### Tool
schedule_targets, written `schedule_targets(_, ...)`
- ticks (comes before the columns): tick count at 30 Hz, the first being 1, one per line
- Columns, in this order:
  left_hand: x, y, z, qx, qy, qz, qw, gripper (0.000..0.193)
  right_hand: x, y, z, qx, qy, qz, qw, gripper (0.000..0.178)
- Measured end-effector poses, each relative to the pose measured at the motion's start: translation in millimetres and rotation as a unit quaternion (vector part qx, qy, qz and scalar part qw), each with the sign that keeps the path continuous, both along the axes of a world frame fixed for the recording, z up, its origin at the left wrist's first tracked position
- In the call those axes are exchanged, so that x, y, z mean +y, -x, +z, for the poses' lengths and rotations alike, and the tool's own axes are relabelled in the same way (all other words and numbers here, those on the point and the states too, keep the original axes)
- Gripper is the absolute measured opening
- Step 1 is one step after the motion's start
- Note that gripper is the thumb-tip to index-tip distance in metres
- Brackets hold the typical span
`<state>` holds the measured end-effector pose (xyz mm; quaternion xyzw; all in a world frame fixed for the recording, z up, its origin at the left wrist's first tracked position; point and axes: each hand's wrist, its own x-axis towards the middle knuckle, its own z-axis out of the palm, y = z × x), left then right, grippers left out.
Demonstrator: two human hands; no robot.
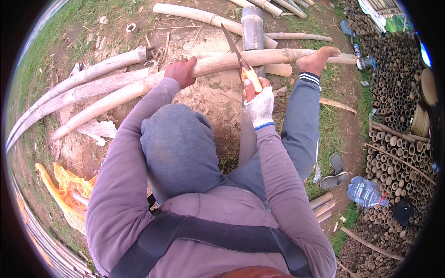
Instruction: The person uses a hand saw to cut bamboo poles into shorter sections. They position each pole on a support, saw through it, and then move the cut pieces aside to continue with the next pole.
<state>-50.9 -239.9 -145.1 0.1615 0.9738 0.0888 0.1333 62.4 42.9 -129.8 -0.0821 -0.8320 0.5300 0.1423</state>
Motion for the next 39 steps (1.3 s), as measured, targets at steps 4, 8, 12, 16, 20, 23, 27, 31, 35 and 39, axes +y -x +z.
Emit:
schedule_targets(4,7.8,4.9,6.8,-0.033,0.025,0.005,0.999,0.052,-9.7,-3.3,13.6,0.038,0.022,-0.023,0.999,0.042)
schedule_targets(8,0.7,-2.4,1.9,-0.018,0.035,0.018,0.999,0.054,-2.7,-53.3,78.6,0.024,-0.094,0.048,0.994,0.043)
schedule_targets(12,-3.3,-5.7,-9.9,-0.003,0.001,0.018,1.0,0.056,35.7,-188.2,116.9,-0.007,-0.078,0.065,0.995,0.049)
schedule_targets(16,-7.8,-5.4,-17.6,0.022,0.011,0.012,1.0,0.059,31.7,-166.6,114.2,-0.032,-0.026,0.071,0.997,0.049)
schedule_targets(20,8.4,4.4,0.2,0.0,0.022,-0.001,1.0,0.056,-5.0,-3.7,54.4,0.035,-0.124,0.018,0.992,0.033)
schedule_targets(23,8.7,1.5,3.2,-0.017,0.032,0.007,0.999,0.056,-10.3,12.6,51.4,0.025,-0.13,0.011,0.991,0.035)
schedule_targets(27,-0.4,10.9,3.6,-0.007,0.026,0.022,0.999,0.057,9.3,-88.7,77.6,0.028,-0.022,0.052,0.998,0.038)
schedule_targets(31,-4.9,-1.0,-8.3,0.004,0.018,0.009,1.0,0.055,29.1,-192.6,119.4,-0.035,-0.028,0.064,0.997,0.051)
schedule_targets(35,-2.5,-6.9,-10.5,0.002,0.015,0.008,1.0,0.056,14.8,-95.1,53.0,0.023,-0.09,0.064,0.994,0.041)
schedule_targets(39,5.4,1.2,4.6,0.002,0.02,-0.004,1.0,0.053,-20.0,24.5,51.1,0.044,-0.119,-0.016,0.992,0.034)
